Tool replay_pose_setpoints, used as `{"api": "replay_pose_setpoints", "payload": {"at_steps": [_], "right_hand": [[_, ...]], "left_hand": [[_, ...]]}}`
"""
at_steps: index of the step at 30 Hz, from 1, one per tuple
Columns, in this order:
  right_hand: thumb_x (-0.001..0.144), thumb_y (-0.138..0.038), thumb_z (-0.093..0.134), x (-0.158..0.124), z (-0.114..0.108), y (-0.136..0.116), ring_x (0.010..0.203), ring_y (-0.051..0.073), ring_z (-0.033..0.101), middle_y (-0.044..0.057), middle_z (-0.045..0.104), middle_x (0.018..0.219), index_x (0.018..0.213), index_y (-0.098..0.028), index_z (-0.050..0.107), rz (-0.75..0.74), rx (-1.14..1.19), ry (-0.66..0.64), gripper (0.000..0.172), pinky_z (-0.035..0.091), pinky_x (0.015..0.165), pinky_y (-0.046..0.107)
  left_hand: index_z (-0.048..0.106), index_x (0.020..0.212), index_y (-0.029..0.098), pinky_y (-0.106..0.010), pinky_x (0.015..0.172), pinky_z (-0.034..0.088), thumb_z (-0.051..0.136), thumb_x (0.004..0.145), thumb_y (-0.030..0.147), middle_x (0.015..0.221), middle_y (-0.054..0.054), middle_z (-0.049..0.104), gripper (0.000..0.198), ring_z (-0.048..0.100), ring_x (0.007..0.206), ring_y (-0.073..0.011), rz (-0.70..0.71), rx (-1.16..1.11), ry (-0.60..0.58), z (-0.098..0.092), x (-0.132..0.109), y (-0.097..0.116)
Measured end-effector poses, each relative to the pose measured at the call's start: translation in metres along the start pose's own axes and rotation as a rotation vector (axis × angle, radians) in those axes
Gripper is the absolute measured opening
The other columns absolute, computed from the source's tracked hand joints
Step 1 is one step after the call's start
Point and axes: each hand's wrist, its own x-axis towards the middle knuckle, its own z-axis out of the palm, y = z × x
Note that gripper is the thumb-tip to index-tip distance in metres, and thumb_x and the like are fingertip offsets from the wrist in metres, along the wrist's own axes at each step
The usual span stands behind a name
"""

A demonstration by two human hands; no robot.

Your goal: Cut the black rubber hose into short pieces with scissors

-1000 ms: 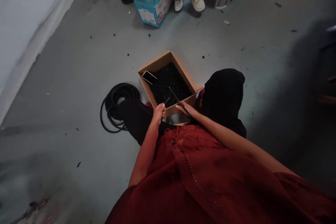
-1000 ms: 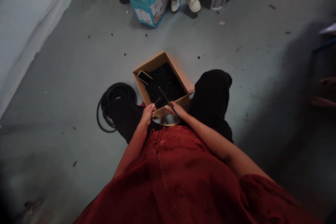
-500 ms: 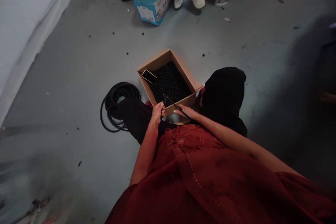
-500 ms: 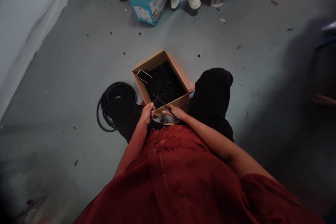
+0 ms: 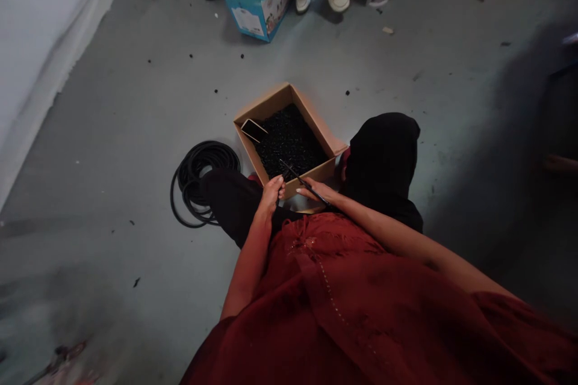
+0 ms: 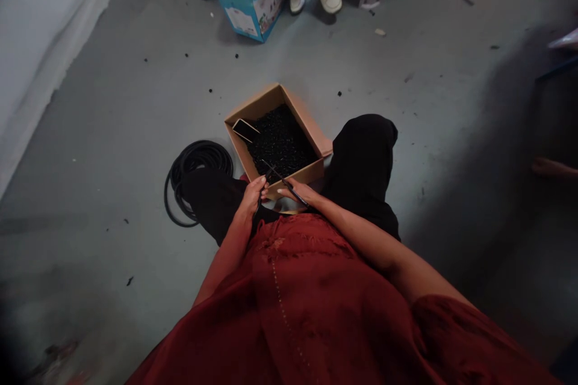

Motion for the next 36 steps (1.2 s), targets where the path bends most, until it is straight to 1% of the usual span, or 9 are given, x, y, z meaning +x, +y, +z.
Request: {"api": "replay_pose_setpoints", "payload": {"at_steps": [6, 12, 17, 26, 36], "right_hand": [[0.083, -0.062, 0.049, -0.0016, 0.0011, -0.0019, 0.104, 0.029, 0.062, 0.013, 0.064, 0.117, 0.131, -0.018, 0.047, 0.023, -0.003, -0.022, 0.065, 0.048, 0.084, 0.034], [0.086, -0.060, 0.047, -0.0008, 0.0008, -0.0012, 0.106, 0.028, 0.061, 0.013, 0.062, 0.120, 0.131, -0.017, 0.046, 0.018, 0.001, -0.027, 0.062, 0.047, 0.087, 0.034], [0.087, -0.059, 0.046, -0.0016, -0.0006, -0.0017, 0.104, 0.026, 0.062, 0.013, 0.063, 0.118, 0.129, -0.017, 0.046, 0.014, -0.003, -0.024, 0.060, 0.047, 0.084, 0.032], [0.089, -0.053, 0.045, -0.0038, -0.0032, -0.0055, 0.092, 0.024, 0.064, 0.009, 0.068, 0.105, 0.116, -0.020, 0.054, 0.046, -0.057, 0.015, 0.043, 0.045, 0.074, 0.028], [0.089, -0.050, 0.043, -0.0042, -0.0052, -0.0088, 0.086, 0.024, 0.064, 0.008, 0.069, 0.095, 0.108, -0.020, 0.055, 0.076, -0.120, 0.031, 0.038, 0.042, 0.068, 0.026]], "left_hand": [[0.055, 0.100, 0.015, -0.014, 0.037, 0.022, 0.072, 0.069, 0.039, 0.063, 0.006, 0.046, 0.043, 0.036, 0.042, -0.0019, -0.009, 0.003, 0.009, 0.0016, -0.0003, 0.0008], [0.055, 0.103, 0.014, -0.014, 0.037, 0.022, 0.072, 0.070, 0.039, 0.062, 0.006, 0.046, 0.045, 0.036, 0.042, -0.0018, -0.030, 0.023, 0.006, 0.0024, 0.0004, -0.0003], [0.056, 0.103, 0.014, -0.013, 0.037, 0.022, 0.072, 0.070, 0.039, 0.062, 0.006, 0.047, 0.044, 0.036, 0.042, -0.0019, -0.050, 0.050, -0.012, 0.0023, 0.0031, -0.0042], [0.057, 0.104, 0.014, -0.013, 0.037, 0.022, 0.072, 0.070, 0.038, 0.062, 0.005, 0.047, 0.044, 0.037, 0.042, -0.0018, -0.060, 0.074, -0.038, 0.0019, 0.0045, -0.0048], [0.056, 0.104, 0.014, -0.014, 0.036, 0.023, 0.070, 0.073, 0.036, 0.062, 0.005, 0.049, 0.041, 0.038, 0.041, -0.0020, -0.056, 0.090, -0.031, 0.0037, 0.0066, -0.0069]]}}
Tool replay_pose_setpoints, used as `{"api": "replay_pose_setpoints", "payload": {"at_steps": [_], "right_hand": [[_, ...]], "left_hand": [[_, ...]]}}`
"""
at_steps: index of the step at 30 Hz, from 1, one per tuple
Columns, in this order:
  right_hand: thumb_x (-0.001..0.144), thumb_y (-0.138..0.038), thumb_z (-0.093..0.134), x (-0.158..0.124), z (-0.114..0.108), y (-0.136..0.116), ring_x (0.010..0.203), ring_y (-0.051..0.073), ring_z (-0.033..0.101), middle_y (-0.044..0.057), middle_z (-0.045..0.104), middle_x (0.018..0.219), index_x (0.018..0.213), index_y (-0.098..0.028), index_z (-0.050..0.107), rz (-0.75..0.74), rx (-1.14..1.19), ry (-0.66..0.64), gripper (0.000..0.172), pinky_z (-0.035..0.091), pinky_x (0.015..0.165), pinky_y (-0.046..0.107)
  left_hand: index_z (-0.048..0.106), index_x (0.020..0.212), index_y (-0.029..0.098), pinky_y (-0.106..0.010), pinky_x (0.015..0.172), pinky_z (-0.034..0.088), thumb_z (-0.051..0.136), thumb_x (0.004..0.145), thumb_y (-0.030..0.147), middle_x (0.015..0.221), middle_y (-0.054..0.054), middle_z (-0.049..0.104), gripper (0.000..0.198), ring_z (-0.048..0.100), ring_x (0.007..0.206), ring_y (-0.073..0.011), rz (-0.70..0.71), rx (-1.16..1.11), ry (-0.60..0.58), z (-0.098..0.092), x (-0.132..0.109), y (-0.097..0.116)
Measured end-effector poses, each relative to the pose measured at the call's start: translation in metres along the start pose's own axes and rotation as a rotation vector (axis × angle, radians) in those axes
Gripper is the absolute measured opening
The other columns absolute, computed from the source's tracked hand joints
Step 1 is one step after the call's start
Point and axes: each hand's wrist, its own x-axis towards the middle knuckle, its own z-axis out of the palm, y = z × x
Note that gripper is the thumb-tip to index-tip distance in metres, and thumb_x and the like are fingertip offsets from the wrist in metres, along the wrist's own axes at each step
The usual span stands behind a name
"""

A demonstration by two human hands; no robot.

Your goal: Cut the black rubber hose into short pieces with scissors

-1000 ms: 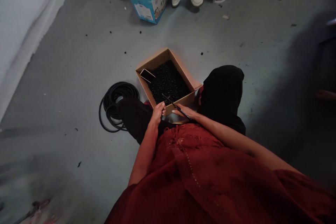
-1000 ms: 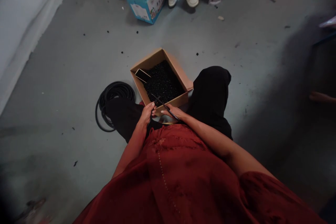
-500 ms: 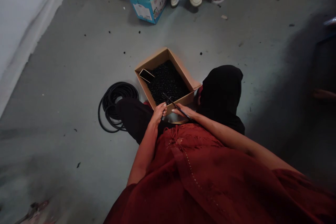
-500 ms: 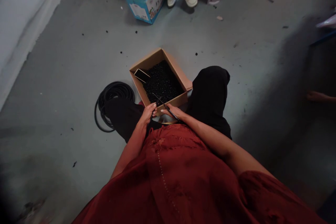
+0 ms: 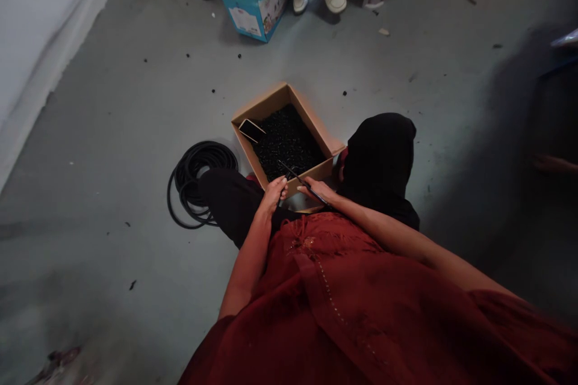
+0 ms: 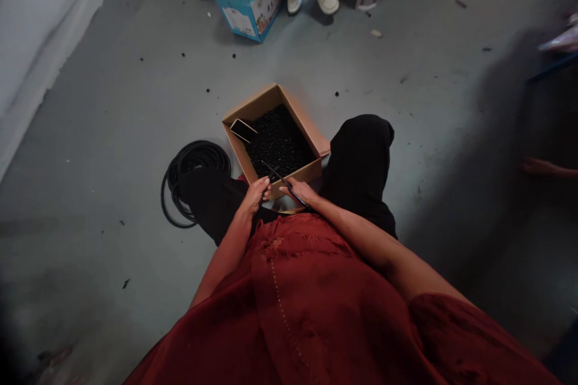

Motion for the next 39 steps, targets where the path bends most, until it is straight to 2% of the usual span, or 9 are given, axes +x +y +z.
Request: {"api": "replay_pose_setpoints", "payload": {"at_steps": [7, 14, 19, 23, 28, 33, 36, 39], "right_hand": [[0.088, -0.052, 0.045, -0.001, -0.001, 0.000, 0.083, 0.025, 0.064, 0.008, 0.069, 0.090, 0.105, -0.021, 0.056, 0.017, -0.033, 0.009, 0.037, 0.040, 0.065, 0.027], [0.088, -0.053, 0.044, -0.001, -0.001, 0.000, 0.087, 0.026, 0.064, 0.008, 0.069, 0.093, 0.106, -0.021, 0.057, 0.024, -0.046, 0.018, 0.038, 0.041, 0.067, 0.027], [0.086, -0.054, 0.046, 0.002, 0.002, 0.004, 0.085, 0.027, 0.065, 0.009, 0.070, 0.089, 0.106, -0.022, 0.058, 0.055, -0.047, 0.031, 0.039, 0.041, 0.064, 0.027], [0.085, -0.054, 0.048, 0.008, 0.004, 0.008, 0.087, 0.027, 0.065, 0.008, 0.070, 0.091, 0.104, -0.022, 0.060, 0.061, -0.015, 0.049, 0.039, 0.042, 0.067, 0.027], [0.086, -0.057, 0.047, 0.011, 0.002, 0.011, 0.089, 0.026, 0.064, 0.008, 0.070, 0.093, 0.099, -0.021, 0.061, 0.096, 0.072, 0.101, 0.041, 0.043, 0.071, 0.028], [0.087, -0.055, 0.045, 0.010, -0.002, 0.011, 0.076, 0.021, 0.063, 0.006, 0.069, 0.083, 0.098, -0.020, 0.059, 0.123, 0.219, 0.140, 0.039, 0.045, 0.068, 0.027], [0.086, -0.057, 0.045, 0.010, -0.001, 0.013, 0.061, 0.016, 0.060, 0.004, 0.066, 0.074, 0.101, -0.019, 0.057, 0.140, 0.340, 0.138, 0.042, 0.047, 0.059, 0.026], [0.084, -0.059, 0.045, 0.012, 0.003, 0.016, 0.054, 0.014, 0.058, 0.001, 0.063, 0.070, 0.103, -0.019, 0.053, 0.139, 0.470, 0.139, 0.044, 0.048, 0.054, 0.026]], "left_hand": [[0.057, 0.103, 0.015, -0.013, 0.036, 0.023, 0.069, 0.074, 0.036, 0.063, 0.005, 0.050, 0.038, 0.039, 0.041, -0.0022, -0.008, 0.006, -0.020, 0.001, 0.001, -0.001], [0.059, 0.092, 0.013, -0.014, 0.035, 0.024, 0.065, 0.076, 0.041, 0.064, 0.002, 0.052, 0.033, 0.041, 0.042, -0.0032, -0.037, 0.020, -0.033, -0.001, 0.003, 0.000], [0.059, 0.092, 0.013, -0.014, 0.035, 0.024, 0.062, 0.078, 0.037, 0.063, 0.002, 0.052, 0.028, 0.041, 0.041, -0.0032, -0.054, 0.026, -0.021, 0.000, 0.002, 0.002], [0.059, 0.088, 0.013, -0.014, 0.035, 0.024, 0.063, 0.077, 0.035, 0.063, 0.002, 0.052, 0.025, 0.041, 0.042, -0.0032, -0.068, 0.037, -0.024, 0.002, 0.000, 0.003], [0.058, 0.091, 0.014, -0.014, 0.036, 0.025, 0.062, 0.077, 0.031, 0.064, 0.003, 0.052, 0.022, 0.041, 0.042, -0.0035, -0.069, 0.051, -0.034, 0.003, -0.001, 0.004], [0.060, 0.092, 0.013, -0.015, 0.037, 0.028, 0.058, 0.076, 0.021, 0.066, 0.002, 0.054, 0.018, 0.043, 0.043, -0.0037, -0.072, 0.094, -0.089, 0.002, -0.001, 0.004], [0.062, 0.100, 0.012, -0.015, 0.039, 0.031, 0.057, 0.075, 0.016, 0.069, 0.001, 0.059, 0.026, 0.045, 0.044, -0.0039, -0.081, 0.127, -0.141, 0.005, -0.004, 0.003], [0.062, 0.110, 0.012, -0.016, 0.040, 0.032, 0.060, 0.074, 0.015, 0.075, -0.002, 0.064, 0.036, 0.048, 0.045, -0.0045, -0.089, 0.204, -0.220, 0.013, -0.009, 0.000]]}}
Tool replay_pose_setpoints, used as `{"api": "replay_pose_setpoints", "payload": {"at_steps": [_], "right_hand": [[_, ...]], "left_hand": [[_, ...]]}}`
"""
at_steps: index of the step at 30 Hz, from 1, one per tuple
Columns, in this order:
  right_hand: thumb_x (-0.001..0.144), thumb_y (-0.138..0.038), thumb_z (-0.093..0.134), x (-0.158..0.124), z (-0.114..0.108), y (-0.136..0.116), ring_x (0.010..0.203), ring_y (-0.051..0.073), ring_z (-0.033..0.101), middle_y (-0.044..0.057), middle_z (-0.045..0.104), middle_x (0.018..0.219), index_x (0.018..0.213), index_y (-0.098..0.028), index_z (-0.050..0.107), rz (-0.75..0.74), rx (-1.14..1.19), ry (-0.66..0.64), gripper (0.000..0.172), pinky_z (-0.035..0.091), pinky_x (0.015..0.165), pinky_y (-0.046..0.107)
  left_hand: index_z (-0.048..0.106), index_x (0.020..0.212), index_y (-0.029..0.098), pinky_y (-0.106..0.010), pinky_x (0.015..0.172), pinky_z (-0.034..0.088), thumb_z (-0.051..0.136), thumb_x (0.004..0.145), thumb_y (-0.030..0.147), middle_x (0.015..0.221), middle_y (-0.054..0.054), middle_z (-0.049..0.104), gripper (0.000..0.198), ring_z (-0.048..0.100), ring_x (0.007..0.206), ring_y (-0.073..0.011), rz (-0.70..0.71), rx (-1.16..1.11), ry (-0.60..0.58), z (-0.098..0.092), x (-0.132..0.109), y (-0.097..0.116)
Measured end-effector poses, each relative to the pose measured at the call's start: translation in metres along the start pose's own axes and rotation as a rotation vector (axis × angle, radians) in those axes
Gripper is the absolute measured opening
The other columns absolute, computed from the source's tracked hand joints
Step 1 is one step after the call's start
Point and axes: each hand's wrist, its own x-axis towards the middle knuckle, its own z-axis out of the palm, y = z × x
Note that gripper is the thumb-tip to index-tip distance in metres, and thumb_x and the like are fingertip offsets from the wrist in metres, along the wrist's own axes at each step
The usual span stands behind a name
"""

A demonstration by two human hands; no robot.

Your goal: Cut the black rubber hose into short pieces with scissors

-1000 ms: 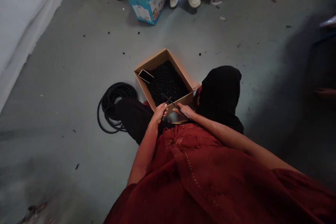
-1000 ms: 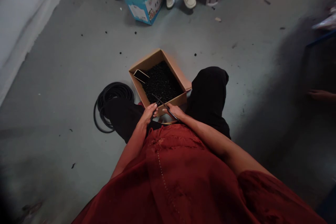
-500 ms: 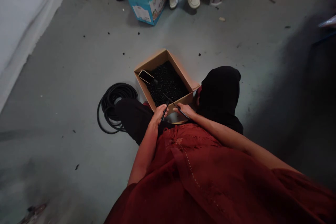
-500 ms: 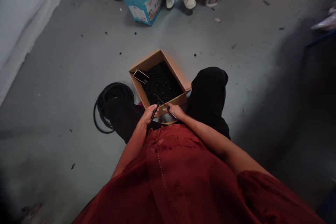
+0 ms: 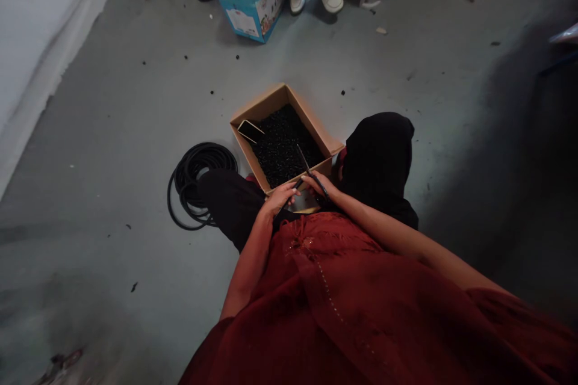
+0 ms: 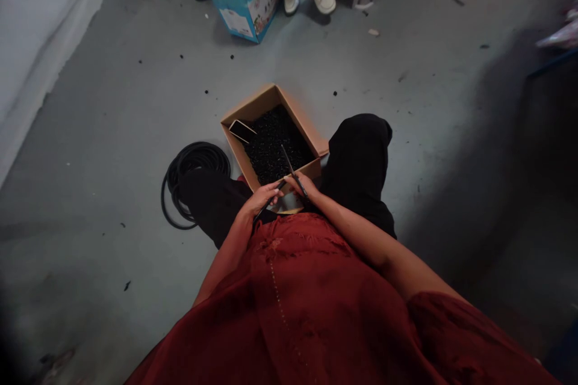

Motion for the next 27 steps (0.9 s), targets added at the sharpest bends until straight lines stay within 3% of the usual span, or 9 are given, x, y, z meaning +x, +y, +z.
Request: {"api": "replay_pose_setpoints", "payload": {"at_steps": [3, 6, 13, 18, 23, 27], "right_hand": [[0.080, -0.055, 0.053, 0.004, 0.002, 0.004, 0.051, 0.013, 0.056, -0.002, 0.059, 0.066, 0.104, -0.019, 0.049, 0.001, 0.107, 0.013, 0.043, 0.048, 0.050, 0.025], [0.076, -0.046, 0.060, 0.007, 0.003, 0.005, 0.047, 0.012, 0.053, -0.005, 0.052, 0.059, 0.102, -0.019, 0.047, 0.006, 0.185, 0.025, 0.040, 0.046, 0.045, 0.024], [0.075, -0.036, 0.062, 0.008, -0.002, 0.003, 0.044, 0.011, 0.051, -0.009, 0.047, 0.053, 0.097, -0.022, 0.043, -0.005, 0.305, 0.060, 0.033, 0.044, 0.043, 0.022], [0.077, -0.039, 0.061, 0.008, -0.005, 0.003, 0.047, 0.010, 0.052, -0.007, 0.051, 0.059, 0.095, -0.022, 0.043, -0.033, 0.311, 0.070, 0.031, 0.046, 0.045, 0.022], [0.086, -0.048, 0.049, 0.004, -0.005, -0.003, 0.056, 0.010, 0.056, -0.002, 0.058, 0.072, 0.102, -0.022, 0.046, -0.033, 0.246, 0.045, 0.031, 0.048, 0.050, 0.021], [0.085, -0.054, 0.051, -0.003, -0.004, -0.009, 0.056, 0.011, 0.057, 0.000, 0.060, 0.073, 0.105, -0.021, 0.053, -0.039, 0.118, -0.018, 0.039, 0.046, 0.049, 0.021]], "left_hand": [[0.061, 0.114, 0.013, -0.017, 0.041, 0.034, 0.061, 0.075, 0.016, 0.081, -0.004, 0.067, 0.040, 0.050, 0.045, -0.0050, 0.005, 0.128, -0.063, 0.012, -0.002, -0.002], [0.058, 0.118, 0.013, -0.017, 0.042, 0.036, 0.059, 0.077, 0.018, 0.083, -0.005, 0.067, 0.041, 0.051, 0.046, -0.0058, -0.002, 0.225, -0.044, 0.019, -0.005, -0.003], [0.059, 0.109, 0.013, -0.018, 0.041, 0.035, 0.059, 0.076, 0.018, 0.072, 0.001, 0.063, 0.033, 0.048, 0.044, -0.0059, 0.012, 0.429, 0.025, 0.012, -0.020, 0.003], [0.064, 0.100, 0.013, -0.017, 0.041, 0.029, 0.061, 0.075, 0.015, 0.064, 0.003, 0.059, 0.025, 0.041, 0.041, -0.0036, 0.042, 0.264, 0.090, 0.000, -0.015, 0.004], [0.059, 0.104, 0.013, -0.016, 0.039, 0.022, 0.063, 0.077, 0.028, 0.067, 0.003, 0.053, 0.032, 0.038, 0.041, -0.0019, 0.056, 0.008, 0.146, -0.019, -0.010, 0.006], [0.056, 0.104, 0.014, -0.015, 0.038, 0.022, 0.067, 0.073, 0.039, 0.068, 0.005, 0.048, 0.041, 0.036, 0.042, -0.0008, 0.092, -0.123, 0.155, -0.027, -0.011, 0.012]]}}
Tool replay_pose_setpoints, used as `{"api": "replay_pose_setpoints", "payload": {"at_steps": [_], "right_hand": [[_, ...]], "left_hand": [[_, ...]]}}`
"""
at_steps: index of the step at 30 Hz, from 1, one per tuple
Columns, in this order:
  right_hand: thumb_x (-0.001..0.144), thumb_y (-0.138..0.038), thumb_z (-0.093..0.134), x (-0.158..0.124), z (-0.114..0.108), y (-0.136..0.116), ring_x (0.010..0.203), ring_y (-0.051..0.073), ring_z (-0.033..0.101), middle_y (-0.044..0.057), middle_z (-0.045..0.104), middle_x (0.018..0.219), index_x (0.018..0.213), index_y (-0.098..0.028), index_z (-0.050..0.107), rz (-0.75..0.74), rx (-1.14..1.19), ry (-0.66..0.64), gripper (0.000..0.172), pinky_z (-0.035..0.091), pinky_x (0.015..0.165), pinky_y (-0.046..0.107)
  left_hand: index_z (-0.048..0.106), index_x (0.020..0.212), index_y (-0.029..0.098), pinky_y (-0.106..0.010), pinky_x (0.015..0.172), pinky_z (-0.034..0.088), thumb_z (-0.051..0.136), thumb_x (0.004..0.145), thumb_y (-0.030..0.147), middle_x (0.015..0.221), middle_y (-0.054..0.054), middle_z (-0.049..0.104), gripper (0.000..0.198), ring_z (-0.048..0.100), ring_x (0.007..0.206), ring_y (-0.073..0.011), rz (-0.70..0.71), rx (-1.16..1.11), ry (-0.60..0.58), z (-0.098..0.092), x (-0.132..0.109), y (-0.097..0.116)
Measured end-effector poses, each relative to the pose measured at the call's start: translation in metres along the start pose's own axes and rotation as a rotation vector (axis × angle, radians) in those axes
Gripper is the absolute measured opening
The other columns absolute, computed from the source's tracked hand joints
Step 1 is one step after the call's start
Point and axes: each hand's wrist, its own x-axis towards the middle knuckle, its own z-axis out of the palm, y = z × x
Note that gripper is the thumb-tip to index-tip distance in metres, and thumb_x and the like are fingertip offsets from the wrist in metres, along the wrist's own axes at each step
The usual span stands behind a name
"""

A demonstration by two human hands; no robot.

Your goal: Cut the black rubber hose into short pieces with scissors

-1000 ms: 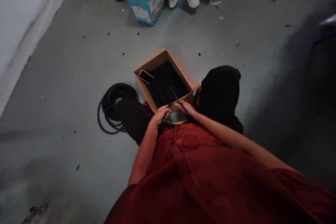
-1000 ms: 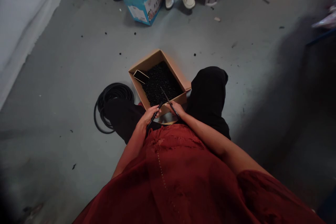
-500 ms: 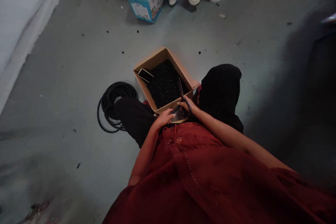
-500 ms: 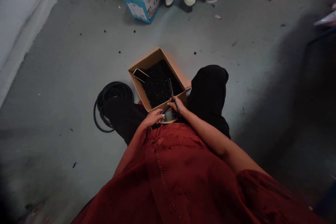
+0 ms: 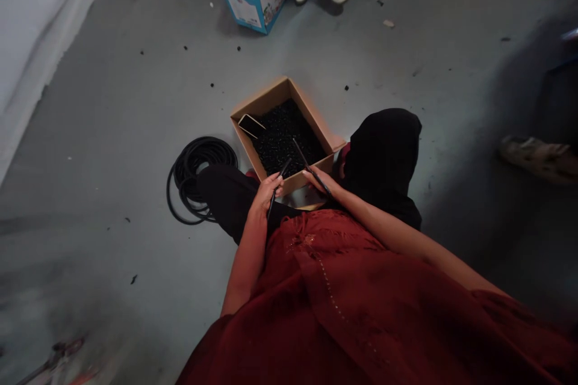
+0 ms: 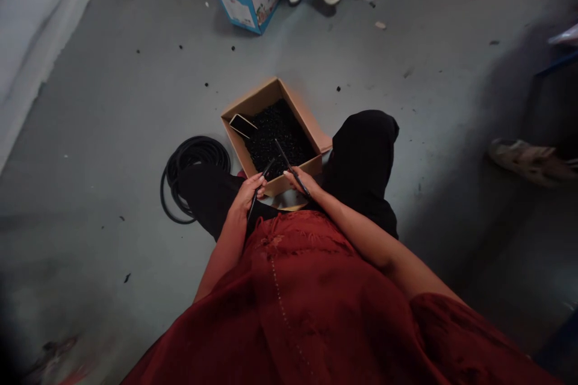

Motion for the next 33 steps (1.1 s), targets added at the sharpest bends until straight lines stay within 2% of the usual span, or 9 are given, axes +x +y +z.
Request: {"api": "replay_pose_setpoints", "payload": {"at_steps": [5, 13, 19, 24, 29, 33], "right_hand": [[0.085, -0.058, 0.047, -0.004, -0.001, 0.000, 0.062, 0.015, 0.060, 0.003, 0.064, 0.082, 0.111, -0.019, 0.056, -0.044, -0.132, -0.063, 0.048, 0.047, 0.054, 0.024], [0.085, -0.052, 0.053, -0.004, 0.000, 0.005, 0.095, 0.023, 0.061, 0.008, 0.067, 0.106, 0.116, -0.016, 0.057, -0.190, -0.245, -0.211, 0.048, 0.047, 0.082, 0.030], [0.088, -0.052, 0.049, -0.004, -0.001, 0.005, 0.098, 0.024, 0.060, 0.011, 0.065, 0.111, 0.121, -0.013, 0.055, -0.237, -0.256, -0.255, 0.051, 0.047, 0.084, 0.031], [0.089, -0.049, 0.047, -0.002, -0.001, 0.007, 0.096, 0.024, 0.061, 0.010, 0.065, 0.109, 0.121, -0.014, 0.054, -0.237, -0.263, -0.267, 0.047, 0.048, 0.082, 0.032], [0.089, -0.051, 0.047, 0.000, 0.000, 0.010, 0.096, 0.025, 0.061, 0.012, 0.064, 0.110, 0.123, -0.013, 0.052, -0.233, -0.272, -0.271, 0.052, 0.049, 0.082, 0.033], [0.089, -0.050, 0.048, -0.002, 0.001, 0.009, 0.102, 0.025, 0.060, 0.012, 0.062, 0.117, 0.123, -0.014, 0.053, -0.236, -0.290, -0.267, 0.049, 0.047, 0.087, 0.034]], "left_hand": [[0.055, 0.108, 0.016, -0.015, 0.036, 0.020, 0.064, 0.076, 0.048, 0.062, 0.006, 0.044, 0.046, 0.034, 0.039, -0.0018, 0.027, -0.087, 0.023, 0.001, 0.000, 0.001], [0.057, 0.107, 0.016, -0.013, 0.034, 0.020, 0.066, 0.075, 0.046, 0.059, 0.006, 0.045, 0.045, 0.035, 0.038, -0.0019, 0.044, -0.092, 0.002, 0.003, -0.001, -0.002], [0.058, 0.104, 0.016, -0.013, 0.034, 0.020, 0.068, 0.073, 0.045, 0.058, 0.006, 0.045, 0.044, 0.035, 0.037, -0.0019, -0.001, -0.073, -0.027, 0.004, 0.000, -0.004], [0.059, 0.102, 0.015, -0.012, 0.035, 0.019, 0.068, 0.072, 0.046, 0.057, 0.006, 0.043, 0.044, 0.033, 0.037, -0.0013, -0.039, -0.051, -0.052, 0.005, 0.000, -0.003], [0.059, 0.102, 0.015, -0.012, 0.035, 0.018, 0.068, 0.072, 0.047, 0.058, 0.006, 0.042, 0.045, 0.033, 0.037, -0.0012, -0.056, -0.038, -0.082, 0.004, 0.000, -0.001], [0.061, 0.099, 0.014, -0.013, 0.035, 0.017, 0.068, 0.073, 0.047, 0.057, 0.005, 0.042, 0.043, 0.034, 0.037, -0.0012, -0.095, 0.009, -0.125, 0.004, 0.000, 0.000]]}}
